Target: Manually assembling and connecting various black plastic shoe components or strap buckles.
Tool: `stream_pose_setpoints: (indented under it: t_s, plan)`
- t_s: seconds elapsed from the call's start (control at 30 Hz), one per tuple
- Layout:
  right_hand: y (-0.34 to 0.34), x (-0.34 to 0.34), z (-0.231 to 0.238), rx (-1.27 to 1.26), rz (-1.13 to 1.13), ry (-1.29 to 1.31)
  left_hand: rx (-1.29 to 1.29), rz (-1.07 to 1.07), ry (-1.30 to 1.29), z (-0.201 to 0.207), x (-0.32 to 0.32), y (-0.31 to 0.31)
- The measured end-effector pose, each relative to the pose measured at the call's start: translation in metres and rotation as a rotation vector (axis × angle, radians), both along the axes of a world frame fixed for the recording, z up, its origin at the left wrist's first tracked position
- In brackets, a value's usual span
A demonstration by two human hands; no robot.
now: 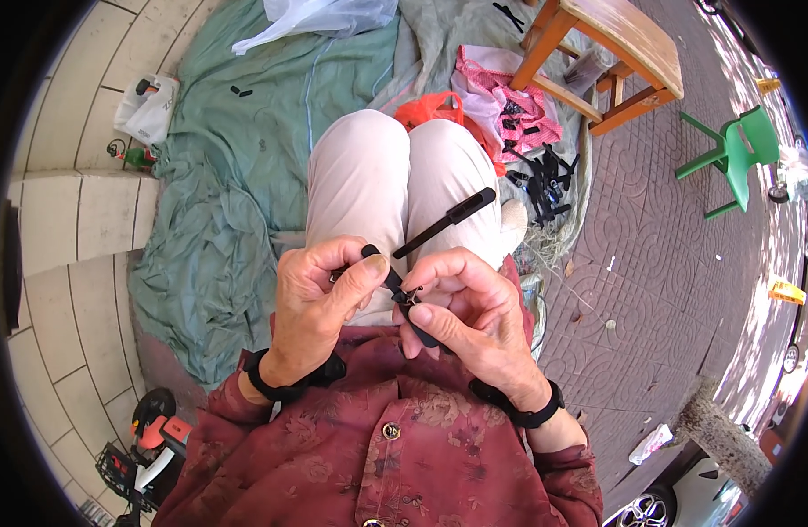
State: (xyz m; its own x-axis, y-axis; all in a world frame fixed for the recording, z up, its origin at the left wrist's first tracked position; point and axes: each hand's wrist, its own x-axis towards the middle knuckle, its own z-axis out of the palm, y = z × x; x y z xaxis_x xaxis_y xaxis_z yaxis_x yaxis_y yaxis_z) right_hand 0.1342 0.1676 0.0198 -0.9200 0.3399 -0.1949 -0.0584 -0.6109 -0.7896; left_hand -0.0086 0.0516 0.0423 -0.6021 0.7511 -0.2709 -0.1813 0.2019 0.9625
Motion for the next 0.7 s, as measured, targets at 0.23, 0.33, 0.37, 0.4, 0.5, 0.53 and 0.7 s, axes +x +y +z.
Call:
stream_pose_setpoints:
  t_s: [0.23,0.33,0.37,0.4,0.5,0.53,0.7]
  plan:
    - [-0.0023,-0.0022,0.0027,-0.022,-0.006,0.02,0.04,-0.017,0.111,0.0054,0.0003,-0.0017]
    - [-0.0018,-0.0024,0.0019,0.007,-0.019,0.022,0.047,-0.013,0.152,0.0049,-0.0006,-0.0018]
    - [-0.0013,-0.0025,0.0027,-0.009,-0.019,0.007,0.046,-0.013,0.151,0.0043,-0.0003,-0.0018]
    - [-0.001,-0.0026,0.0028,-0.026,-0.019,-0.008,0.056,-0.006,0.163,0.0035,0.0002,-0.0016]
    - [-0.001,-0.0027,0.0027,0.013,-0.048,-0.03,0.065,-0.01,0.192,0.0026,-0.0006,-0.0008]
    - [-0.0006,-0.0029,0.0036,0.012,-0.049,-0.031,0.063,-0.018,0.211,0.0026,-0.001,-0.0007]
    - [-0.0011,-0.0058,0.0076,0.089,-0.104,-0.113,0.082,-0.026,0.27,0.0029,-0.0011,0.0002]
